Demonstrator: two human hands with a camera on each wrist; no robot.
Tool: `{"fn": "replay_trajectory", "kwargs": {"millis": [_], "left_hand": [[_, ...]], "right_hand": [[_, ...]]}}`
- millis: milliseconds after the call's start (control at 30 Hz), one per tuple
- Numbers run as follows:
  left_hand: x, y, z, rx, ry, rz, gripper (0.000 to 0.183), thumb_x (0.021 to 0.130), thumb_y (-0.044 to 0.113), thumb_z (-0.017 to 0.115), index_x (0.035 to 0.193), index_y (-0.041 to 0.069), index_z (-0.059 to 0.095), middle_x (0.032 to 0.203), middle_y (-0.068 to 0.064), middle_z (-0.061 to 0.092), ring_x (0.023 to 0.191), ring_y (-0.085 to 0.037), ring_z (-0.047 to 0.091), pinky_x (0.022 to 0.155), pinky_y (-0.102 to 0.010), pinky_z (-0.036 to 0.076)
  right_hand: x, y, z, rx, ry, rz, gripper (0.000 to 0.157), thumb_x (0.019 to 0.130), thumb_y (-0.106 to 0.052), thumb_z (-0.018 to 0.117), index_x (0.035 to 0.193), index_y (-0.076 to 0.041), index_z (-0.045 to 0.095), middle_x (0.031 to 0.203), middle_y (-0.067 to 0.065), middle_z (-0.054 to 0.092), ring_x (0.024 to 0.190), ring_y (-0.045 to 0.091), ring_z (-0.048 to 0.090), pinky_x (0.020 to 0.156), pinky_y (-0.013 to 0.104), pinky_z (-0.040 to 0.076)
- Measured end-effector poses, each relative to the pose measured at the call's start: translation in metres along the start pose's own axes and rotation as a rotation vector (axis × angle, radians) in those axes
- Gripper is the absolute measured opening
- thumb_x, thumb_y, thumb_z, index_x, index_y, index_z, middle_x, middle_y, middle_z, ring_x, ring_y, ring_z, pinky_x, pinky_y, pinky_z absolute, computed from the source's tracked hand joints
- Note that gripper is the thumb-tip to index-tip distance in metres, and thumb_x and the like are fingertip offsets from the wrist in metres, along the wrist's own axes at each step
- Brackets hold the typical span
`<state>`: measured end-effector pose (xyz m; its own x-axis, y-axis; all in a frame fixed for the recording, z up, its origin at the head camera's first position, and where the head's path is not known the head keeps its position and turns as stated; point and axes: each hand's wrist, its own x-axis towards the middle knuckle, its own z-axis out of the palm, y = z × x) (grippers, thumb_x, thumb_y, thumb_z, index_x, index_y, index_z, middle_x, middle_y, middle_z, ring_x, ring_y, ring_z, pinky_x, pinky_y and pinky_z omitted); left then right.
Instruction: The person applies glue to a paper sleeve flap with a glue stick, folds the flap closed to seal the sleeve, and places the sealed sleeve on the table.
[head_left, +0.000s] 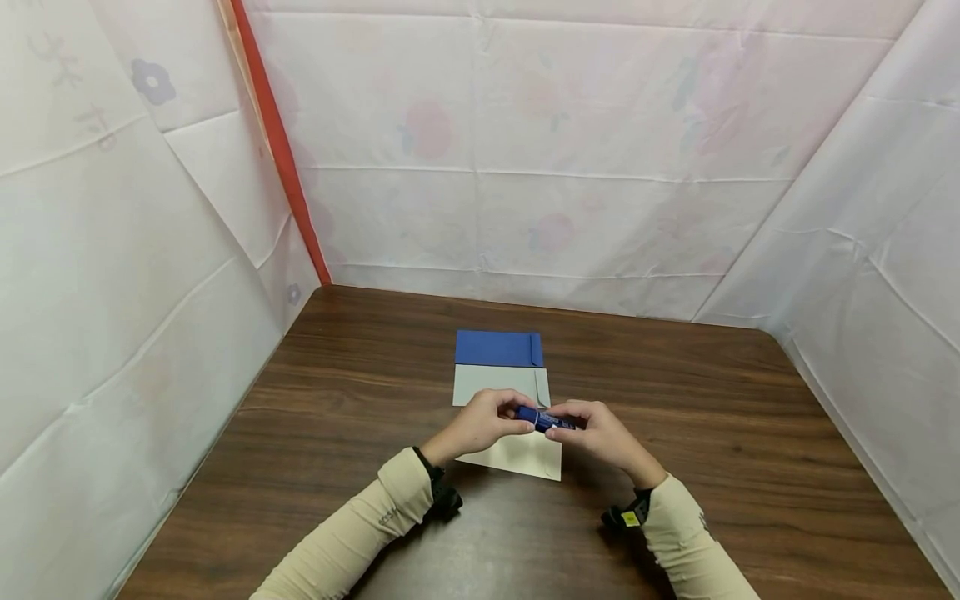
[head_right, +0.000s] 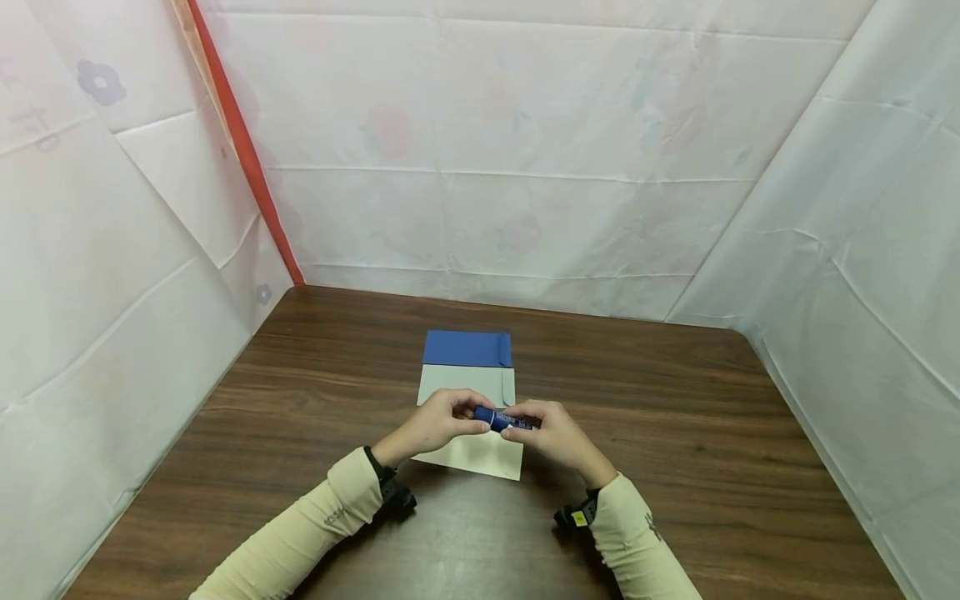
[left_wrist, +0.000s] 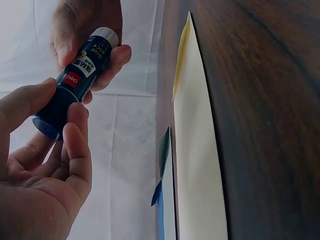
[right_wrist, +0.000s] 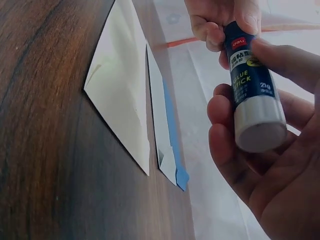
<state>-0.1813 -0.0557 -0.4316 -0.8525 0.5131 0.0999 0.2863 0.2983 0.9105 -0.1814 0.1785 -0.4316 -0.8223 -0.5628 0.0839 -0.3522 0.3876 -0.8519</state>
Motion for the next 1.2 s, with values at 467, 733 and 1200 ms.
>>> {"fn": "replay_trajectory", "kwargs": {"millis": [467, 733, 1200], "left_hand": [[0.002, -0.002, 0.001, 0.019, 0.003, 0.023, 0.025, 0.089, 0.015, 0.071, 0.112, 0.005, 0.070, 0.101, -0.012, 0.071, 0.078, -0.006, 0.059, 0.070, -0.018, 0.050], [0.000, -0.003, -0.003, -0.013, 0.050, 0.003, 0.029, 0.090, 0.015, 0.070, 0.115, 0.001, 0.068, 0.101, -0.014, 0.071, 0.083, -0.014, 0.066, 0.071, -0.018, 0.052], [0.001, -0.004, -0.014, -0.013, 0.109, 0.023, 0.025, 0.091, 0.012, 0.068, 0.113, 0.001, 0.068, 0.111, -0.018, 0.069, 0.086, -0.018, 0.067, 0.074, -0.021, 0.052]], "right_hand": [[0.004, -0.006, 0.004, -0.067, -0.008, -0.003, 0.031, 0.090, -0.021, 0.070, 0.114, 0.000, 0.070, 0.097, 0.013, 0.071, 0.073, 0.004, 0.058, 0.063, 0.021, 0.051], [0.008, -0.007, 0.002, -0.131, 0.015, 0.017, 0.030, 0.090, -0.026, 0.071, 0.111, -0.005, 0.072, 0.092, 0.007, 0.072, 0.070, 0.006, 0.057, 0.061, 0.022, 0.051], [0.008, 0.000, -0.012, -0.174, 0.104, 0.097, 0.024, 0.087, -0.022, 0.074, 0.106, -0.008, 0.073, 0.083, 0.004, 0.067, 0.066, 0.013, 0.053, 0.055, 0.024, 0.045]]}}
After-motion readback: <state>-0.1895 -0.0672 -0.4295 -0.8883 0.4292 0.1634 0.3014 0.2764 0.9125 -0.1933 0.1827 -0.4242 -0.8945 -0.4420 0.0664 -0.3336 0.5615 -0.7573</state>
